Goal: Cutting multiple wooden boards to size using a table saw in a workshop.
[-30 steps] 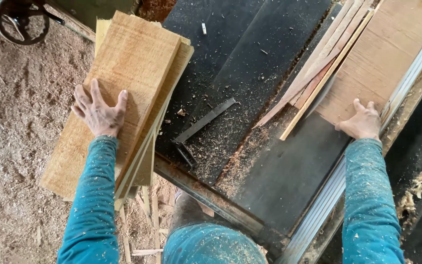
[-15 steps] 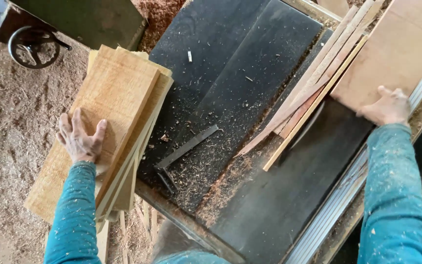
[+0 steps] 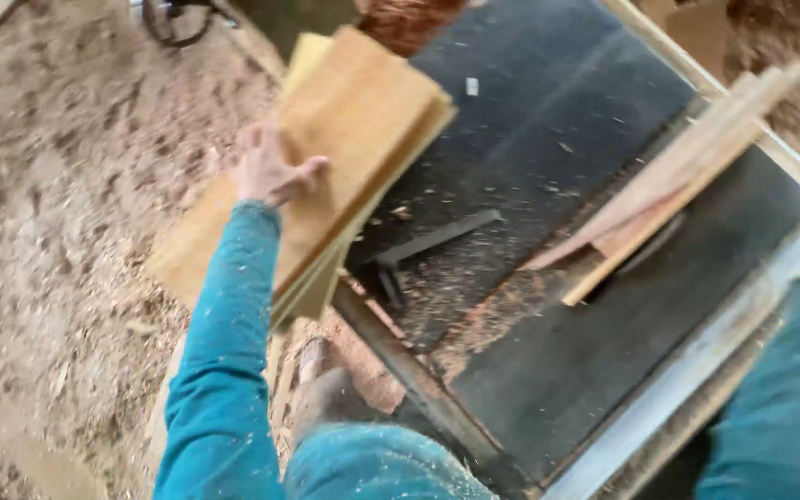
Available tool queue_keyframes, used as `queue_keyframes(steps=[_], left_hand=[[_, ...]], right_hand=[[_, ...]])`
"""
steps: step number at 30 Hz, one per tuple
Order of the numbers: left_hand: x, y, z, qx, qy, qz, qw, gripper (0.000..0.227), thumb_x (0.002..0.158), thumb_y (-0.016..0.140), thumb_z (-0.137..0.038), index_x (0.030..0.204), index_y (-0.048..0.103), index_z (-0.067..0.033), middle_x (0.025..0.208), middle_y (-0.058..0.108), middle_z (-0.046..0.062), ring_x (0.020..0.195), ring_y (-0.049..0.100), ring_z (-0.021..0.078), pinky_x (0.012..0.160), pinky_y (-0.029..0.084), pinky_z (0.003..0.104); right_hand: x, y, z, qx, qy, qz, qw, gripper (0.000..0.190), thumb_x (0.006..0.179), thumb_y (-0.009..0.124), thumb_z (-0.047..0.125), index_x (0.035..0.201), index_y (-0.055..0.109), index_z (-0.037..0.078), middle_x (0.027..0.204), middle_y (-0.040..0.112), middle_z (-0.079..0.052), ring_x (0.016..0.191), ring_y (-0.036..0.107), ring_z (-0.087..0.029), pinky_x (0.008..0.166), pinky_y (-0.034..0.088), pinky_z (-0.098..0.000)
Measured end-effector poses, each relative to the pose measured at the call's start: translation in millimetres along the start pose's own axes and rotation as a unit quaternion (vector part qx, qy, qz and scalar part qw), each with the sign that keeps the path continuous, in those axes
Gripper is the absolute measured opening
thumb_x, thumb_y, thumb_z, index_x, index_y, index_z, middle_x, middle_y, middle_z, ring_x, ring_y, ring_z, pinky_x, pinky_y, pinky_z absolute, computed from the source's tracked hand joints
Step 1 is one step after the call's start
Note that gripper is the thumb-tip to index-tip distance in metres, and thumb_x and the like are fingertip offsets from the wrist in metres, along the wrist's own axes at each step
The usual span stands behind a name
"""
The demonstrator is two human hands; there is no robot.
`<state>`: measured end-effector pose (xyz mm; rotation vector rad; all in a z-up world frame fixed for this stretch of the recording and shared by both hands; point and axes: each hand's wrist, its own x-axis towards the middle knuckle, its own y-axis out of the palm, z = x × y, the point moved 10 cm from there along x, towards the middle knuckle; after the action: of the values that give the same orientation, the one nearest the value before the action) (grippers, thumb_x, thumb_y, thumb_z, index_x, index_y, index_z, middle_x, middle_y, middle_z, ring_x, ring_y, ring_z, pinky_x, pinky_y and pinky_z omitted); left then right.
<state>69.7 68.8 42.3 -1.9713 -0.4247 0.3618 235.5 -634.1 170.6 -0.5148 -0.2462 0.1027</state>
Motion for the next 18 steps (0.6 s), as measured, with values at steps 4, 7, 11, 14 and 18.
queue_keyframes(steps=[4,7,11,14,18], left_hand=[[-4,-10,98,0.0,-0.051,0.126,0.991,0.11,0.076,0.071,-0.081,0.164,0.03,-0.027,0.161,0.036,0.022,0.145,0.042,0.044,0.117,0.029,0.062],[-48,-23,173,-0.057,0.037,0.16,0.985,0.076,0.083,0.077,-0.067,0.13,0.068,-0.0071,0.123,0.069,0.027,0.119,0.067,0.0407,0.101,0.055,0.05],[-85,-22,240,-0.158,-0.057,0.242,0.956,0.074,0.079,0.081,-0.064,0.132,0.07,-0.0136,0.122,0.074,0.017,0.119,0.069,0.0318,0.105,0.052,0.047],[-83,-18,240,-0.207,0.026,0.212,0.955,0.046,0.084,0.084,-0.044,0.113,0.078,-0.0096,0.106,0.079,0.017,0.099,0.076,0.0302,0.087,0.059,0.042],[-84,-8,250,-0.109,0.016,0.127,0.986,0.071,0.079,0.078,-0.062,0.134,0.065,-0.0191,0.142,0.054,0.015,0.123,0.063,0.0374,0.103,0.056,0.048]], right_hand=[[-168,248,162,0.382,0.19,0.051,0.903,0.046,0.091,0.054,0.028,0.129,0.061,0.002,0.126,0.069,-0.021,0.115,0.071,-0.024,0.08,0.06,-0.0248],[-264,398,199,0.344,0.189,0.128,0.911,0.048,0.074,0.077,-0.007,0.121,0.073,-0.005,0.102,0.078,-0.028,0.099,0.075,-0.03,0.089,0.061,-0.0424],[-338,519,190,0.342,0.26,0.107,0.897,0.058,0.08,0.079,-0.002,0.135,0.064,-0.004,0.116,0.075,-0.025,0.105,0.073,-0.027,0.094,0.06,-0.0384],[-355,564,182,0.26,0.309,0.044,0.914,0.058,0.078,0.085,0.005,0.134,0.068,0.005,0.11,0.077,-0.017,0.095,0.074,-0.02,0.084,0.061,-0.0331],[-353,583,187,0.113,0.327,-0.085,0.935,0.056,0.08,0.088,0.023,0.131,0.07,0.011,0.11,0.076,-0.013,0.096,0.072,-0.018,0.085,0.059,-0.028]])
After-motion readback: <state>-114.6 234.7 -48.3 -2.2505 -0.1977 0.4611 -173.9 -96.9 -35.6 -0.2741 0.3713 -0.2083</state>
